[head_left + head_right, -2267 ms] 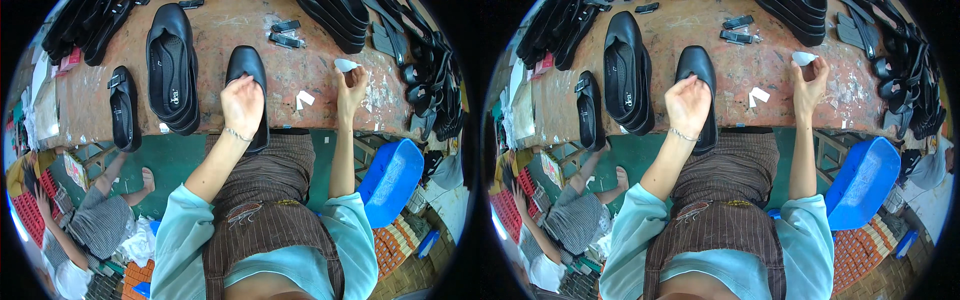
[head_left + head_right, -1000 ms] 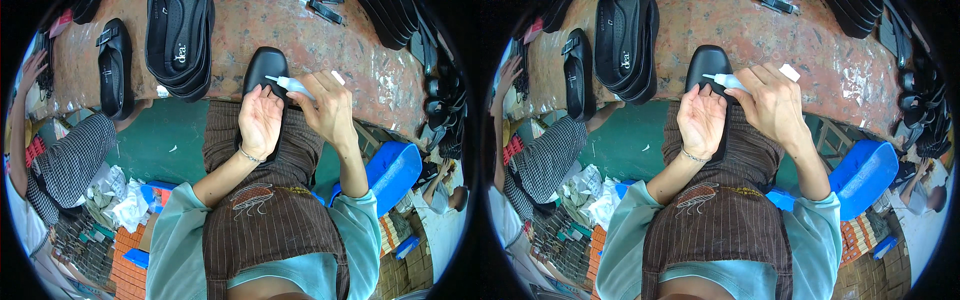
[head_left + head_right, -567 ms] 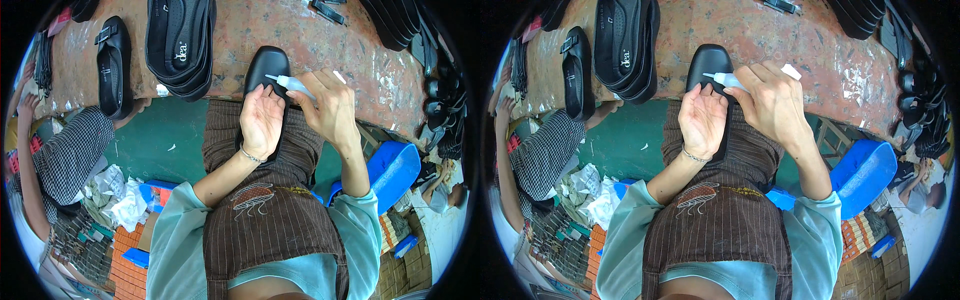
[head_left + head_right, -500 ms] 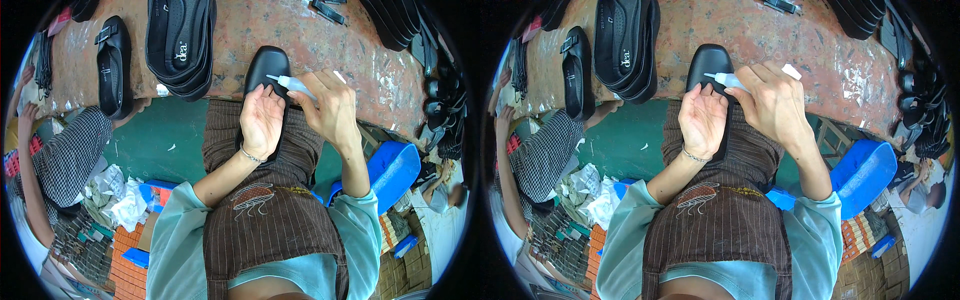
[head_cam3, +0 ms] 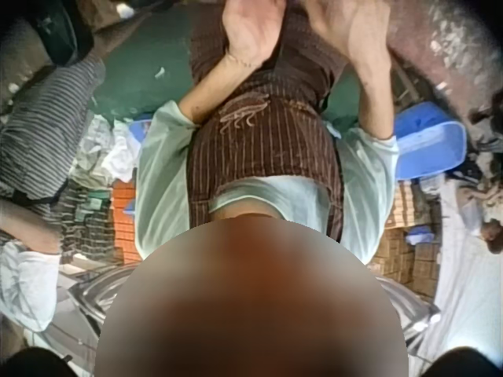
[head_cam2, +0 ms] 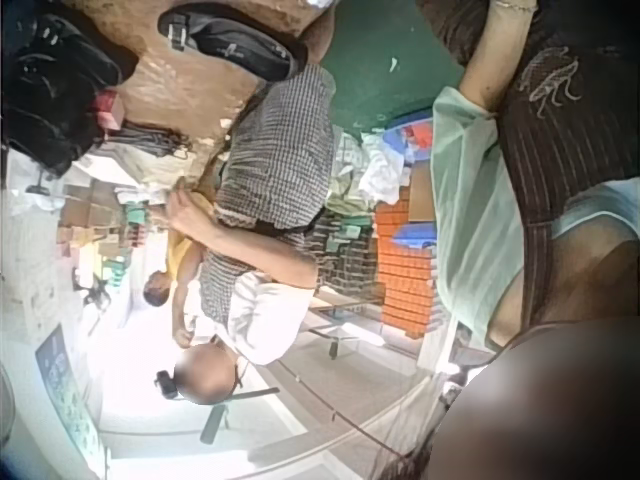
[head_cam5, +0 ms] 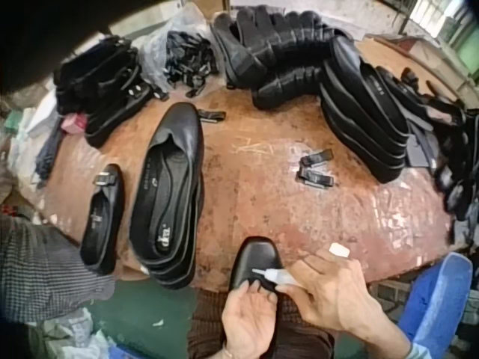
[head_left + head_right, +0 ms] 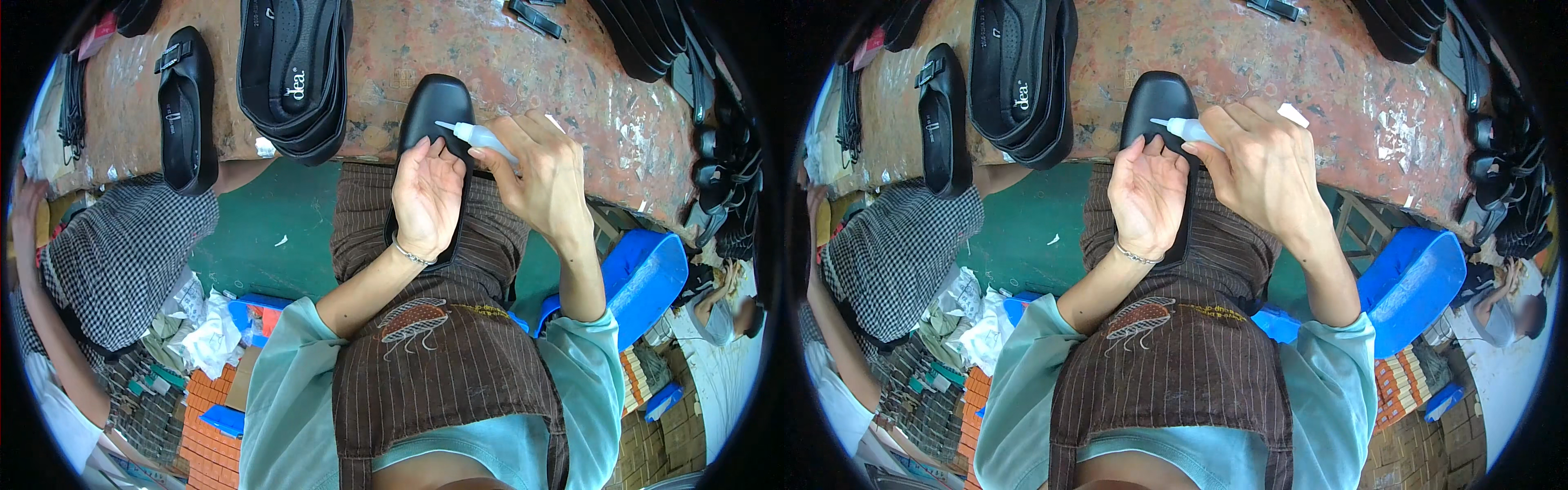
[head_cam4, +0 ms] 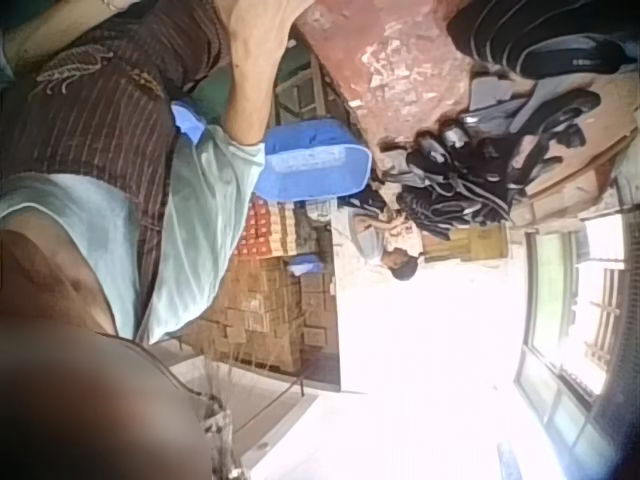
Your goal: Applying glue to black shoes and attaching decorative buckles.
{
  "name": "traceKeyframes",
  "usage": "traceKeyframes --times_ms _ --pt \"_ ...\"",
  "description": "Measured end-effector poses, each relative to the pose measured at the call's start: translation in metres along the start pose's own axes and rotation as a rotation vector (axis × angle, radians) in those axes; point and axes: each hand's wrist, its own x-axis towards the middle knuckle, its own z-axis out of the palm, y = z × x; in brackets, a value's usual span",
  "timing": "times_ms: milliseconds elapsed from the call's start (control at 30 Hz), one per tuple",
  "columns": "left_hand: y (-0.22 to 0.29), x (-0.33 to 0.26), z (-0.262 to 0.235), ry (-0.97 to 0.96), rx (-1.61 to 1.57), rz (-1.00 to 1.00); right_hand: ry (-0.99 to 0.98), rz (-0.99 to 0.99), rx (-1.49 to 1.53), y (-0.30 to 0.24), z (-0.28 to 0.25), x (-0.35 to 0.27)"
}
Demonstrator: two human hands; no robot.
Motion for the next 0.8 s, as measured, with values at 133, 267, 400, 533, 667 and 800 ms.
traceKeyframes --times_ms 133,267,400,533,667,800 --pt "0.000 0.001 -0.002 -0.023 -0.010 0.006 0.014 -0.016 0.003 0.000 0.002 0.002" --pt "0.000 -0.001 0.000 -0.009 0.010 -0.019 0.007 -0.022 -0.020 -0.001 -0.001 0.002" --pt "0.001 -0.001 -0.003 -0.021 -0.004 -0.022 0.000 -0.019 -0.012 -0.001 -0.002 0.001" --pt "0.001 -0.001 0.001 -0.006 0.015 -0.022 -0.023 0.016 -0.022 0.000 -0.007 -0.004" --pt "0.002 0.000 -0.004 -0.054 -0.014 -0.022 -0.028 0.061 0.012 0.003 -0.007 -0.007" --pt "0.002 0.001 -0.002 -0.036 -0.052 -0.025 -0.007 0.090 0.090 0.015 -0.004 -0.009"
